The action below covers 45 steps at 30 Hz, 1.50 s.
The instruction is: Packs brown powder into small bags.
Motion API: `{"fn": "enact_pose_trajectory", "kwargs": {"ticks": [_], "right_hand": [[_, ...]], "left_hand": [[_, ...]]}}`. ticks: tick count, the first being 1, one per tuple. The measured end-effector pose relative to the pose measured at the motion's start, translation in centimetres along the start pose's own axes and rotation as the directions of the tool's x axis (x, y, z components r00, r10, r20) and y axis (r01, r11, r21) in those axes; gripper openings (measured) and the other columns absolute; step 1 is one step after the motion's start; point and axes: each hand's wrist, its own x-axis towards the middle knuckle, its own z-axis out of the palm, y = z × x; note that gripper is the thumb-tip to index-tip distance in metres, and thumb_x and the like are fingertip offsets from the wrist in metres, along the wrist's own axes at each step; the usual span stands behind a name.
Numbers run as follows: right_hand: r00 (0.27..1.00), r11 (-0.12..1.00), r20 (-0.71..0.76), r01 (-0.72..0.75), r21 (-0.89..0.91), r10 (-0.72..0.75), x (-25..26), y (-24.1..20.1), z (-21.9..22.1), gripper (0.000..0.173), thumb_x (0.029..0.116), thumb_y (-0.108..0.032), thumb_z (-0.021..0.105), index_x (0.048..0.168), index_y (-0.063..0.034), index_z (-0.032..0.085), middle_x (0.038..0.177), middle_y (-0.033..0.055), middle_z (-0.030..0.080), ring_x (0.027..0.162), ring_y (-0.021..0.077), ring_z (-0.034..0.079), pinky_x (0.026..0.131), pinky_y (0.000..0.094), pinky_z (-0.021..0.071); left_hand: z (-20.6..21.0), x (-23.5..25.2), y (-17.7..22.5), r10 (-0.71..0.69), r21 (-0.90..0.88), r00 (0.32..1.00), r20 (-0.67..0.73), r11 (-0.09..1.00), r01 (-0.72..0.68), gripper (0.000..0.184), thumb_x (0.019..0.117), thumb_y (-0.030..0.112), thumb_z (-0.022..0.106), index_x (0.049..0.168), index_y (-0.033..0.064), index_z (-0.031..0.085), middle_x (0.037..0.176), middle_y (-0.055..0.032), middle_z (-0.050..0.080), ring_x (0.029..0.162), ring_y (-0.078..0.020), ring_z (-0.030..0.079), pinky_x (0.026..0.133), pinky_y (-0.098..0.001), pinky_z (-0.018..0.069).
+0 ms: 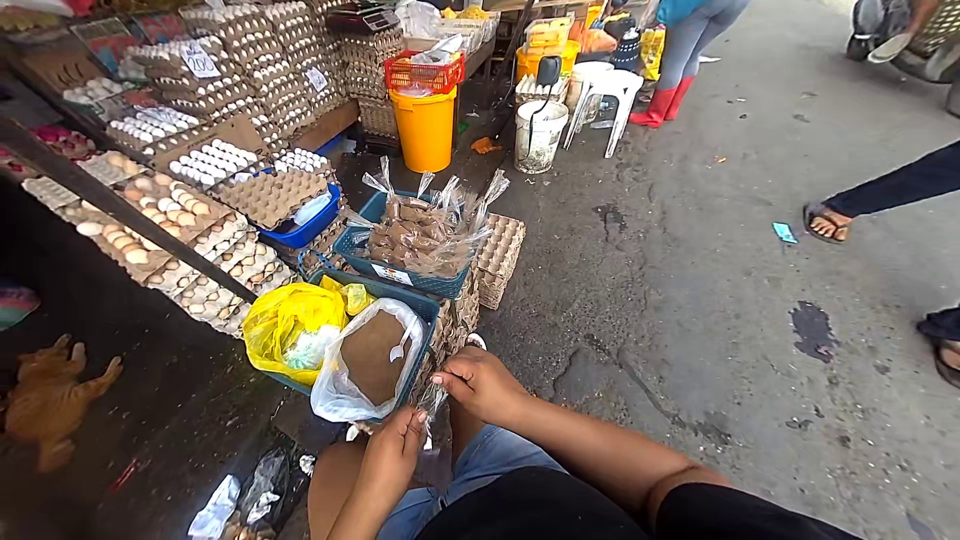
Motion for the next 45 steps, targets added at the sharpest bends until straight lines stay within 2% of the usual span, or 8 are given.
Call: {"fn": "enact_pose_trajectory", "kwargs": {"ticks": [4,7,12,25,30,33,39,45], "right_hand": [[0.997,0.990,0.065,0.027,0.141,-0.036,0.5,0.1,-0.4,0.022,0.1007,-0.017,0.063,0.102,0.0026,0.073,0.099,0.0149,0.070,0.092,0.0157,0.065,0.087,0.0277,0.0521],[0.986,0.966,0.142,0.044,0.254,-0.083,0.7,-0.2,-0.7,0.020,0.1011,-0.010,0.060,0.108,0.0044,0.073,0.107,0.0163,0.071,0.099,0.0128,0.066,0.090,0.0243,0.0522],[0.979,0.949,0.201,-0.026,0.313,-0.039,0.9,-1.8,-0.8,0.023,0.1031,-0.010,0.057,0.112,0.0064,0.071,0.110,0.0174,0.069,0.098,0.0109,0.064,0.089,0.0226,0.0510],[0.965,0.694,0.231,-0.248,0.676,0.121,1.3,-1.3,-1.0,0.027,0.0901,0.002,0.071,0.117,0.0028,0.064,0.095,-0.0018,0.071,0.086,0.0024,0.066,0.082,0.0236,0.0561],[0.974,0.824,0.217,-0.172,0.540,0.062,0.9,-2.5,-0.8,0.029,0.0946,0.000,0.067,0.122,0.0093,0.064,0.103,0.0093,0.074,0.093,0.0054,0.069,0.089,0.0240,0.0556],[0.986,0.890,0.165,-0.067,0.451,-0.009,0.9,-2.8,-0.8,0.031,0.0932,-0.003,0.070,0.121,0.0101,0.066,0.102,0.0138,0.075,0.094,0.0087,0.070,0.091,0.0261,0.0551],[0.962,0.891,-0.234,-0.017,0.454,0.138,3.1,-1.8,-7.1,0.027,0.0884,0.000,0.073,0.114,0.0059,0.068,0.098,0.0041,0.075,0.086,0.0044,0.071,0.082,0.0242,0.0595],[0.982,0.888,-0.151,-0.033,0.459,0.114,1.6,-1.1,-6.3,0.029,0.0887,-0.002,0.074,0.116,0.0064,0.067,0.100,0.0050,0.075,0.087,0.0059,0.071,0.083,0.0264,0.0596]], "left_hand": [[-0.3,-0.2,-0.4,0.004,-0.098,0.998,0.064,0.995,0.002,0.018,0.0989,0.009,0.063,0.111,0.0003,0.073,0.103,-0.0096,0.074,0.095,-0.0132,0.071,0.093,-0.0323,0.0563],[-0.1,-0.5,-0.6,-0.004,-0.132,1.000,-0.016,0.991,0.001,0.020,0.0888,0.010,0.076,0.106,0.0010,0.074,0.097,-0.0081,0.073,0.086,-0.0099,0.069,0.082,-0.0264,0.0572],[-0.7,-0.5,-0.1,-0.028,-0.010,0.985,0.173,1.000,0.030,0.025,0.1034,0.007,0.054,0.114,0.0009,0.075,0.109,-0.0126,0.076,0.107,-0.0212,0.071,0.103,-0.0410,0.0520],[-0.3,-0.7,0.8,-0.162,-0.287,0.987,-0.009,0.946,0.153,0.015,0.0804,0.003,0.082,0.090,0.0038,0.071,0.078,0.0028,0.069,0.068,0.0003,0.063,0.066,-0.0172,0.0527],[0.4,-0.2,0.2,0.062,-0.188,0.996,-0.065,0.979,-0.073,0.028,0.0861,0.029,0.078,0.101,0.0056,0.080,0.117,-0.0119,0.071,0.118,-0.0204,0.063,0.103,-0.0398,0.0499],[0.7,0.8,1.6,0.177,-0.173,0.955,-0.238,0.960,-0.221,0.020,0.0899,0.019,0.068,0.084,0.0031,0.079,0.109,-0.0096,0.075,0.113,-0.0123,0.067,0.102,-0.0291,0.0512],[0.2,0.6,0.5,0.305,-0.069,0.926,0.223,0.952,-0.297,0.024,0.0996,0.022,0.064,0.109,0.0063,0.080,0.127,-0.0127,0.071,0.126,-0.0265,0.064,0.111,-0.0445,0.0474],[0.2,0.8,0.0,0.143,-0.101,0.977,0.159,0.987,-0.128,0.038,0.0967,0.028,0.068,0.129,0.0082,0.071,0.142,-0.0126,0.061,0.133,-0.0231,0.057,0.112,-0.0425,0.0465]]}}
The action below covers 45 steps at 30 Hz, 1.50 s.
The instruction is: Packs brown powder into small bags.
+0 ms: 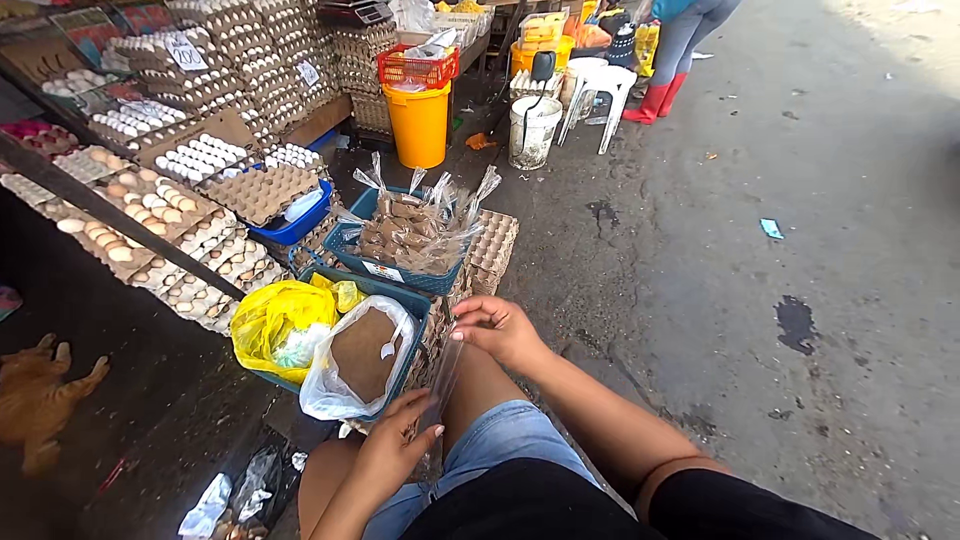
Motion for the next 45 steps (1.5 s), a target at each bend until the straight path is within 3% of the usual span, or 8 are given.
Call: {"fn": "enact_pose_trajectory", "kwargs": {"ticks": [4,10,15,19,27,33,39,45], "right_hand": [[0.970,0.998,0.237,0.059,-0.016,-0.054,-1.2,1.4,3.9,0.030,0.0907,-0.003,0.073,0.118,0.0098,0.067,0.101,0.0124,0.075,0.092,0.0085,0.071,0.089,0.0275,0.0578],[0.968,0.999,-0.250,0.028,-0.033,-0.035,2.6,-0.4,-2.1,0.023,0.0873,-0.001,0.074,0.109,0.0018,0.067,0.089,-0.0009,0.074,0.082,0.0025,0.069,0.079,0.0222,0.0580],[0.980,0.888,-0.052,-0.149,0.436,0.190,-0.5,2.8,1.2,0.077,0.0923,-0.009,0.068,0.152,0.0026,0.022,0.128,0.0155,0.066,0.110,0.0195,0.069,0.099,0.0360,0.0549],[0.910,0.829,0.171,-0.414,0.377,0.377,-3.0,3.5,5.8,0.029,0.0992,-0.002,0.061,0.127,0.0048,0.062,0.108,0.0068,0.075,0.098,0.0112,0.072,0.091,0.0301,0.0578],[0.926,0.842,-0.132,-0.253,0.477,0.353,0.8,3.2,3.1,0.019,0.1018,0.004,0.052,0.115,0.0093,0.064,0.109,0.0136,0.073,0.099,0.0171,0.072,0.094,0.0334,0.0580],[0.955,0.918,0.038,-0.293,0.269,0.293,0.3,3.0,7.7,0.024,0.1018,-0.002,0.054,0.121,0.0078,0.065,0.109,0.0102,0.074,0.103,0.0118,0.070,0.096,0.0305,0.0557],[0.984,0.986,-0.173,0.000,-0.168,-0.030,5.1,8.1,2.3,0.029,0.1036,-0.010,0.056,0.128,0.0044,0.063,0.115,0.0098,0.074,0.107,0.0135,0.071,0.098,0.0334,0.0570],[0.950,0.716,0.094,-0.156,-0.681,0.296,6.5,12.7,4.3,0.056,0.1015,-0.024,0.065,0.149,-0.0004,0.048,0.142,0.0241,0.057,0.128,0.0390,0.058,0.108,0.0548,0.0463]], "left_hand": [[1.4,1.5,1.9,0.131,-0.103,0.944,-0.302,0.980,-0.169,0.019,0.0919,0.020,0.072,0.096,0.0045,0.080,0.112,-0.0087,0.074,0.112,-0.0090,0.067,0.100,-0.0268,0.0526],[0.8,0.0,-0.5,0.196,0.047,0.977,-0.082,0.980,-0.193,0.023,0.0974,0.021,0.065,0.109,0.0085,0.081,0.129,-0.0121,0.071,0.122,-0.0211,0.066,0.106,-0.0379,0.0522],[-0.1,0.0,-0.1,0.040,-0.276,0.996,-0.086,0.959,-0.062,0.026,0.1005,0.013,0.055,0.105,-0.0003,0.077,0.124,-0.0088,0.072,0.120,-0.0121,0.066,0.107,-0.0299,0.0510],[0.3,0.0,0.2,-0.021,-0.389,0.998,0.056,0.920,0.041,0.021,0.1009,0.015,0.058,0.099,0.0038,0.076,0.095,0.0049,0.075,0.087,0.0058,0.066,0.083,-0.0173,0.0535],[-1.6,-1.9,-2.6,-0.138,-0.288,0.963,0.233,0.936,0.204,0.021,0.1023,0.015,0.059,0.110,0.0023,0.074,0.109,-0.0014,0.076,0.099,-0.0006,0.068,0.093,-0.0233,0.0539],[-1.1,1.1,-0.1,-0.143,-0.406,0.980,-0.135,0.911,0.076,0.025,0.1054,0.010,0.050,0.109,-0.0043,0.071,0.103,-0.0056,0.076,0.098,-0.0077,0.072,0.096,-0.0293,0.0573],[-8.4,1.6,-6.4,-0.010,0.465,0.876,-0.483,0.845,0.266,0.024,0.1018,0.013,0.058,0.115,0.0010,0.075,0.122,-0.0197,0.071,0.122,-0.0406,0.062,0.106,-0.0608,0.0450],[-8.3,5.0,-12.1,-0.043,0.273,0.837,-0.545,0.935,0.225,0.027,0.1037,0.004,0.051,0.121,-0.0068,0.069,0.126,-0.0262,0.066,0.125,-0.0411,0.060,0.110,-0.0527,0.0454]]}}
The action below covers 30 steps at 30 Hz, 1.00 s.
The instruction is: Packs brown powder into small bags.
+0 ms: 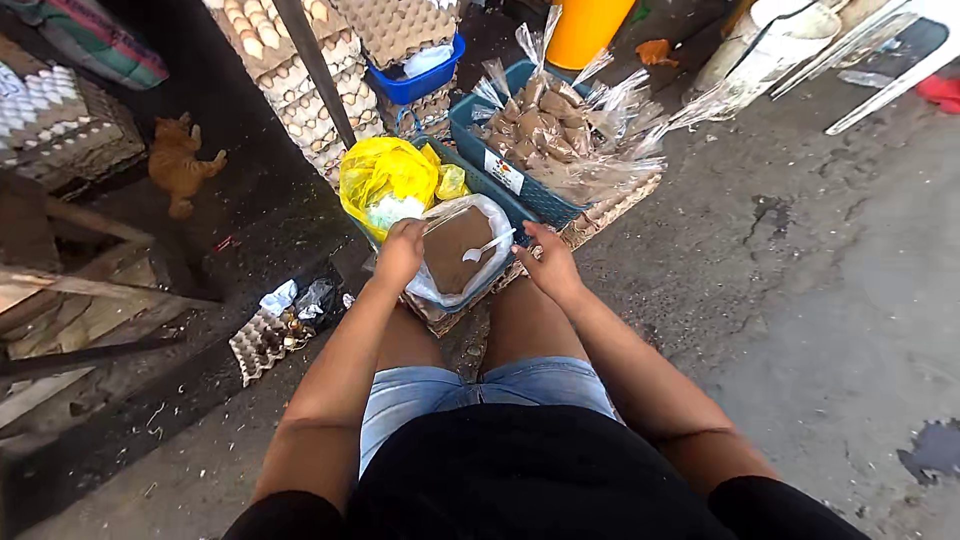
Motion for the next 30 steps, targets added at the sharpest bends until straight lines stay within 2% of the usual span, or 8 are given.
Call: {"fn": "enact_pose_trajectory", "kwargs": {"ticks": [4,9,12,15,20,22,26,30], "right_hand": [[0.996,0.996,0.031,-0.087,0.019,0.086,2.2,-1.7,1.6,0.048,0.1035,-0.017,0.061,0.148,-0.0018,0.049,0.127,0.0246,0.066,0.107,0.0383,0.069,0.096,0.0555,0.0536],[0.993,0.996,0.117,-0.011,0.089,0.000,3.6,-2.5,4.2,0.030,0.1058,-0.014,0.054,0.130,0.0012,0.061,0.106,0.0200,0.071,0.094,0.0317,0.071,0.089,0.0508,0.0570],[0.988,0.988,0.137,0.050,0.144,-0.070,5.1,-3.6,5.6,0.029,0.1089,-0.012,0.045,0.131,0.0029,0.056,0.115,0.0193,0.070,0.100,0.0289,0.071,0.091,0.0475,0.0565],[0.993,0.968,0.002,0.111,0.225,-0.114,7.7,-4.7,6.9,0.028,0.1087,-0.008,0.042,0.131,0.0048,0.051,0.118,0.0188,0.070,0.100,0.0259,0.072,0.091,0.0424,0.0573],[0.980,0.958,0.078,0.160,0.237,-0.183,9.6,-4.2,9.8,0.033,0.1019,-0.002,0.051,0.133,0.0062,0.049,0.114,0.0251,0.067,0.100,0.0349,0.070,0.091,0.0505,0.0570],[0.981,0.957,0.108,0.126,0.262,-0.159,9.5,-3.9,10.1,0.032,0.1021,-0.004,0.053,0.133,0.0051,0.048,0.113,0.0242,0.066,0.097,0.0336,0.069,0.088,0.0498,0.0570],[0.962,0.973,0.262,0.009,0.231,-0.071,7.9,-4.5,9.1,0.030,0.1079,-0.007,0.042,0.135,0.0052,0.047,0.108,0.0187,0.068,0.088,0.0269,0.070,0.085,0.0451,0.0578],[0.947,0.963,0.317,-0.129,0.236,0.049,6.6,-5.0,8.8,0.029,0.1090,-0.008,0.042,0.136,0.0031,0.046,0.108,0.0171,0.069,0.086,0.0244,0.070,0.083,0.0423,0.0579]], "left_hand": [[3.5,-0.4,-1.0,-0.133,-0.193,0.988,-0.078,0.974,0.116,0.023,0.1014,0.002,0.054,0.113,-0.0093,0.070,0.119,-0.0259,0.069,0.114,-0.0366,0.067,0.104,-0.0496,0.0507],[3.6,-0.4,-1.5,-0.199,-0.336,0.975,-0.094,0.929,0.157,0.023,0.1023,0.009,0.059,0.117,-0.0080,0.066,0.115,-0.0236,0.068,0.107,-0.0309,0.068,0.099,-0.0450,0.0534],[3.7,-0.4,-1.6,-0.186,-0.445,0.966,-0.181,0.891,0.088,0.025,0.0968,0.006,0.066,0.117,-0.0081,0.062,0.107,-0.0219,0.070,0.098,-0.0252,0.071,0.092,-0.0403,0.0575],[2.8,0.0,-1.6,-0.162,-0.414,0.959,-0.232,0.909,0.053,0.033,0.0916,0.003,0.069,0.122,-0.0067,0.061,0.103,-0.0192,0.070,0.099,-0.0235,0.069,0.092,-0.0381,0.0555],[2.1,0.9,-1.4,0.063,-0.116,0.953,-0.297,0.988,-0.101,0.012,0.0903,0.008,0.069,0.099,0.0002,0.073,0.105,-0.0181,0.071,0.110,-0.0349,0.065,0.101,-0.0514,0.0486],[2.7,0.9,-1.4,0.093,-0.117,0.947,-0.306,0.984,-0.134,0.009,0.0900,0.005,0.069,0.096,-0.0001,0.072,0.104,-0.0181,0.071,0.108,-0.0336,0.066,0.098,-0.0481,0.0512],[4.1,0.1,-1.2,-0.053,-0.285,0.973,-0.225,0.958,-0.014,0.013,0.0938,0.001,0.063,0.103,-0.0063,0.068,0.103,-0.0208,0.070,0.099,-0.0277,0.069,0.093,-0.0406,0.0557],[4.4,-0.1,-1.3,-0.152,-0.347,0.966,-0.208,0.935,0.073,0.015,0.0947,0.004,0.063,0.106,-0.0063,0.067,0.101,-0.0198,0.070,0.092,-0.0234,0.069,0.088,-0.0377,0.0568]]}}
